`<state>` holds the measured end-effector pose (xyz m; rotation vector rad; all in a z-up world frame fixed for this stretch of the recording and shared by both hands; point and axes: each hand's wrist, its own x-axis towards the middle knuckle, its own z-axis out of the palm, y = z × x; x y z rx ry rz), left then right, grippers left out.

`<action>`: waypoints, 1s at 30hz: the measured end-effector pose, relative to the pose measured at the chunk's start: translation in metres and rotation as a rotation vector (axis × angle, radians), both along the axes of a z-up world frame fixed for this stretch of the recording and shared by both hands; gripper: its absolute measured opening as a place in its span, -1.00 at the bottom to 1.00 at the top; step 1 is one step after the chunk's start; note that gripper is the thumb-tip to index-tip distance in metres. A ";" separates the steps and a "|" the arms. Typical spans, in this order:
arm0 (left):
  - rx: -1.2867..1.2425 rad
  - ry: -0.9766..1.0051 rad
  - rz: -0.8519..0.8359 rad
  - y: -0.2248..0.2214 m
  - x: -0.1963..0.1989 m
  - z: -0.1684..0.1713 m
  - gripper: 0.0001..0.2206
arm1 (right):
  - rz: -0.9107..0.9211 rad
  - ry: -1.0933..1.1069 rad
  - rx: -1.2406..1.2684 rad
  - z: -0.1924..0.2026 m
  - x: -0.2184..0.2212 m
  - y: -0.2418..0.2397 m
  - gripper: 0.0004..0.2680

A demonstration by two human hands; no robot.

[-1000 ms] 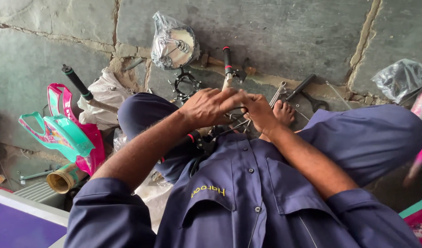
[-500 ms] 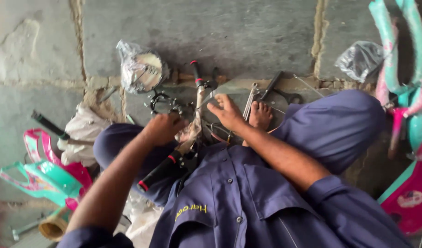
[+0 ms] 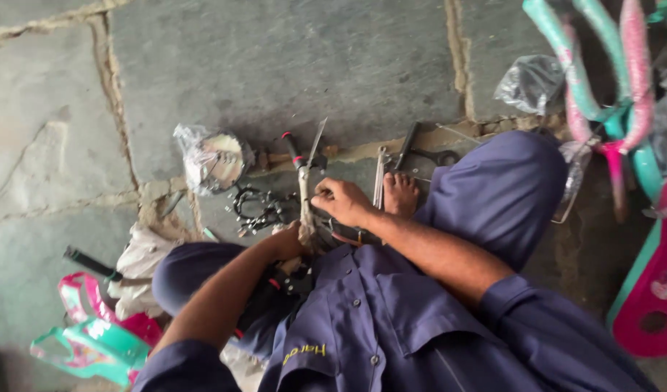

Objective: The person threads a brake cable through a housing and attaches the cable to a brake lever on a handlebar assembly.

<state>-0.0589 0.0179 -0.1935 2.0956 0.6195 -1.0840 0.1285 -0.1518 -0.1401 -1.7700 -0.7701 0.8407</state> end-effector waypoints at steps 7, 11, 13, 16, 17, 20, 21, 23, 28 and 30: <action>0.071 -0.062 -0.024 -0.005 0.014 0.036 -0.21 | -0.047 0.003 0.011 -0.002 0.009 -0.009 -0.79; 0.062 -0.195 -0.002 0.009 0.033 0.104 -0.27 | -0.126 0.301 0.062 -0.012 0.017 -0.004 -0.81; 0.004 -0.260 0.049 0.011 0.038 0.143 -0.39 | -0.112 0.579 0.038 -0.004 0.019 0.005 -0.77; -0.046 -0.407 -0.018 0.010 0.050 0.186 -0.44 | -0.023 0.772 -0.032 0.030 0.027 0.015 -0.70; -0.058 -0.463 -0.061 0.010 0.054 0.195 -0.44 | -0.002 0.741 -0.013 0.043 0.029 0.021 -0.67; -0.115 -0.616 -0.026 0.013 0.067 0.216 -0.52 | 0.012 0.725 -0.038 0.080 0.039 0.028 -0.67; -0.089 -0.605 -0.031 0.016 0.071 0.222 -0.51 | 0.006 0.733 -0.058 0.087 0.041 0.031 -0.68; -0.048 -0.581 -0.036 0.015 0.076 0.232 -0.48 | 0.020 0.689 -0.041 0.092 0.038 0.034 -0.71; 0.043 -0.665 -0.132 -0.006 0.087 0.255 -0.71 | -0.218 0.758 0.208 0.069 0.033 0.051 -0.74; 0.126 -0.704 -0.164 -0.014 0.094 0.260 -0.71 | -0.139 0.725 0.416 0.066 0.046 0.051 -0.76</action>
